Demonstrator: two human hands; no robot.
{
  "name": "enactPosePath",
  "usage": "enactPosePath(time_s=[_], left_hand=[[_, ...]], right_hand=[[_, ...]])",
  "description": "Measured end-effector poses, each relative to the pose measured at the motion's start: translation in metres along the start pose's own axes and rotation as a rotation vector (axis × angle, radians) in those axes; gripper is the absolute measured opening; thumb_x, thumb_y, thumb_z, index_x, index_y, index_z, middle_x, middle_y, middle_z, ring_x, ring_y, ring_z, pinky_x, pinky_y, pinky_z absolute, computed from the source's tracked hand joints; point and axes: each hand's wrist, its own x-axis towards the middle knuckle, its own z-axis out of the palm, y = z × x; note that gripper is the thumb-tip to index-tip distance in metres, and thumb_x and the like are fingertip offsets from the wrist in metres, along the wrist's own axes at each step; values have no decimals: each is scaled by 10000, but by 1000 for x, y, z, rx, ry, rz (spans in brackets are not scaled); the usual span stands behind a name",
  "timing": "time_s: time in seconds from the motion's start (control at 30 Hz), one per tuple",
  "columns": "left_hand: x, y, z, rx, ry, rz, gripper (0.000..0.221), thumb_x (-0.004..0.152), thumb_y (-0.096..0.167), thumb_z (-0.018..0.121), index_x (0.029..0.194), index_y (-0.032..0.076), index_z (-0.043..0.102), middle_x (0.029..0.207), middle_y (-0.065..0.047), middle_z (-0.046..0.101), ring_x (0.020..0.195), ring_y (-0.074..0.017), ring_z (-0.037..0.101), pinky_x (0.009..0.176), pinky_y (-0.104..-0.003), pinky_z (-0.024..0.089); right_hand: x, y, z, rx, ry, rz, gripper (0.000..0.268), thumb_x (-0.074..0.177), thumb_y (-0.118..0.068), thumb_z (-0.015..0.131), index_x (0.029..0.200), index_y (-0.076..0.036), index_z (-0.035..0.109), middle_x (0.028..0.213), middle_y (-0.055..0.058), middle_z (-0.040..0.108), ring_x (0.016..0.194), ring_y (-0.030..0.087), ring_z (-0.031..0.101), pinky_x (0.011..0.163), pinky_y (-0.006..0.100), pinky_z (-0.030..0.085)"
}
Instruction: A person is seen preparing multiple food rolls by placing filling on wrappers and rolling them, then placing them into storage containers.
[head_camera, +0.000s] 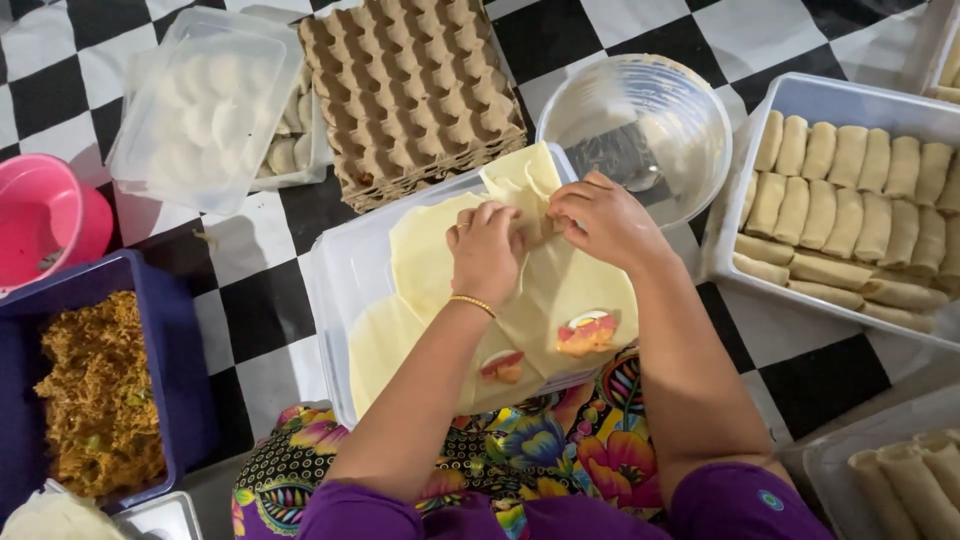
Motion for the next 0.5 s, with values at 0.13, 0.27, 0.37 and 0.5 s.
enactPosePath(time_s=[0.13, 0.27, 0.37, 0.5], left_hand=[[2, 11, -7, 20, -147, 35, 557, 886, 580, 664, 1371, 326, 561, 1373, 92, 487, 1336, -233, 385, 1132, -468, 312], [2, 9, 5, 128, -97, 95, 438, 915, 417, 695, 1320, 299, 579, 1327, 56, 457, 1316, -243, 358, 1099, -425, 296], [3, 7, 10, 170, 28, 170, 229, 1014, 348, 546, 1198, 267, 654, 1202, 26, 534, 1219, -226, 427, 1045, -403, 310], [15, -3, 10, 151, 3, 137, 267, 1044, 445, 451, 1208, 292, 596, 1094, 45, 620, 1176, -197, 508, 1021, -408, 322]], right_hand=[[0, 4, 5, -10, -74, 79, 406, 782, -226, 728, 1169, -132, 647, 1161, 48, 668, 947, 271, 565, 813, 413, 522], [1, 9, 8, -57, -240, 123, 416, 731, -324, 810, 1089, -143, 700, 1186, 5, 601, 1000, 268, 518, 818, 429, 521], [1, 16, 12, -103, -309, 141, 355, 781, -320, 774, 1087, -148, 720, 1158, -5, 613, 1050, 259, 518, 854, 415, 516], [4, 20, 4, -30, -283, 160, 389, 800, -326, 775, 1134, -146, 685, 1125, 27, 702, 1020, 287, 571, 833, 449, 519]])
